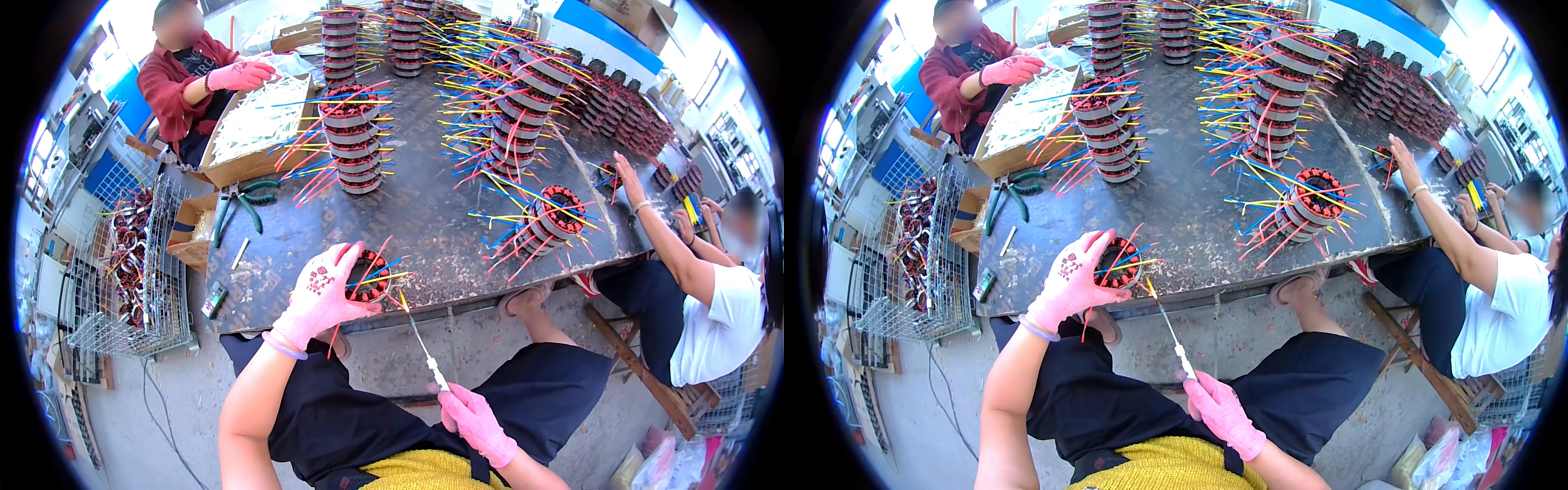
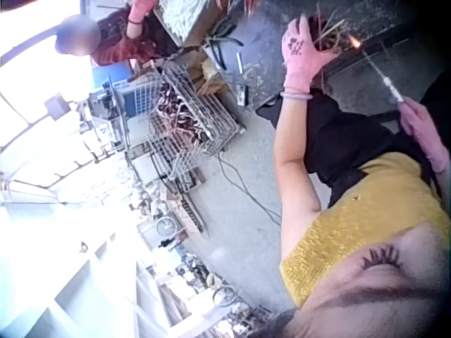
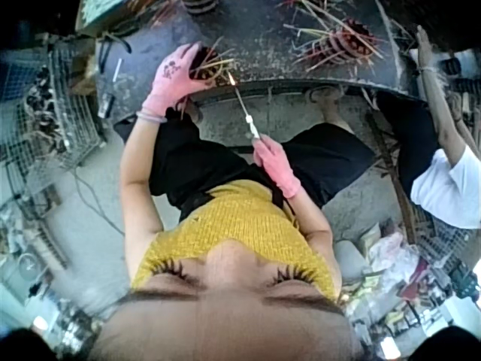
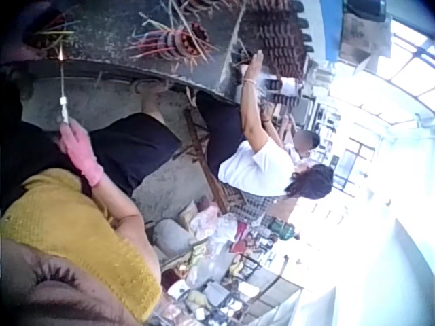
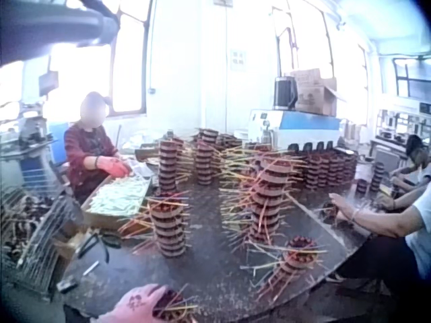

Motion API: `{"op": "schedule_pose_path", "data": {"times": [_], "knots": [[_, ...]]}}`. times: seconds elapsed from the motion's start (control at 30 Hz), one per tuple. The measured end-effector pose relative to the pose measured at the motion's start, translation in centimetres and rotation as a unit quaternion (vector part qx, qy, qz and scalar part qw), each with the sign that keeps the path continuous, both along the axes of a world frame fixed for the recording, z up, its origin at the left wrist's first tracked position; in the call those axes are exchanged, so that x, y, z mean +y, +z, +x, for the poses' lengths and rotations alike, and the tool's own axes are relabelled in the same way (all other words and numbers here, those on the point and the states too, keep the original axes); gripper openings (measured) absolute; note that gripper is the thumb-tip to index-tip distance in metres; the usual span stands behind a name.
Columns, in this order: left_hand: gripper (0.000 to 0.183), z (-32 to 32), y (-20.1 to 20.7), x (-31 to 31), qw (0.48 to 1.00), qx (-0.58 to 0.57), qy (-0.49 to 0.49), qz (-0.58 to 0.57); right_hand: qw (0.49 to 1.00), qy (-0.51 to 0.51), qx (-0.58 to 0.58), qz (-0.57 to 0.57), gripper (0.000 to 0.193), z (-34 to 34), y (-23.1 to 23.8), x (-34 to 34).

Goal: The person uses a soldering iron to fuse wire ends on a metal stator core and then places it onto a growing stack of similar components.

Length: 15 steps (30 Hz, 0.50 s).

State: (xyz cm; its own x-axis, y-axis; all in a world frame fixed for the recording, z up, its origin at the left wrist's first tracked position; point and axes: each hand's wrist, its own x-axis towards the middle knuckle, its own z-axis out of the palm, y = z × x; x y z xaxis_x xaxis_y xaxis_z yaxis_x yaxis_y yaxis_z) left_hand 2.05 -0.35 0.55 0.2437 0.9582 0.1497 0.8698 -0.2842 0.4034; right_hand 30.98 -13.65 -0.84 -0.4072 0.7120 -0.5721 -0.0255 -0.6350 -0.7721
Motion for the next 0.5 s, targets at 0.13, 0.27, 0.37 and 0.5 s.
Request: {"op": "schedule_pose_path", "data": {"times": [0.13, 0.27, 0.37, 0.5], "knots": [[0.096, -0.16, 0.11, 0.04, 1.000, -0.001, -0.004, -0.011, 1.000, 0.002, -0.009, -0.006, 0.037, 0.15, -0.01, 0.00], [0.097, -0.51, 0.05, -0.05, 1.000, -0.001, -0.011, -0.012, 1.000, 0.004, -0.009, 0.006, 0.036, 0.16, -0.28, -0.04], [0.097, -0.37, 0.28, -0.02, 1.000, -0.001, -0.014, -0.023, 0.999, 0.019, -0.029, 0.018, 0.036, 0.17, -0.25, 0.14], [0.098, -0.30, 0.33, 0.01, 1.000, -0.001, -0.010, -0.020, 1.000, 0.014, -0.021, 0.017, 0.036, 0.13, -0.44, -0.03]]}}
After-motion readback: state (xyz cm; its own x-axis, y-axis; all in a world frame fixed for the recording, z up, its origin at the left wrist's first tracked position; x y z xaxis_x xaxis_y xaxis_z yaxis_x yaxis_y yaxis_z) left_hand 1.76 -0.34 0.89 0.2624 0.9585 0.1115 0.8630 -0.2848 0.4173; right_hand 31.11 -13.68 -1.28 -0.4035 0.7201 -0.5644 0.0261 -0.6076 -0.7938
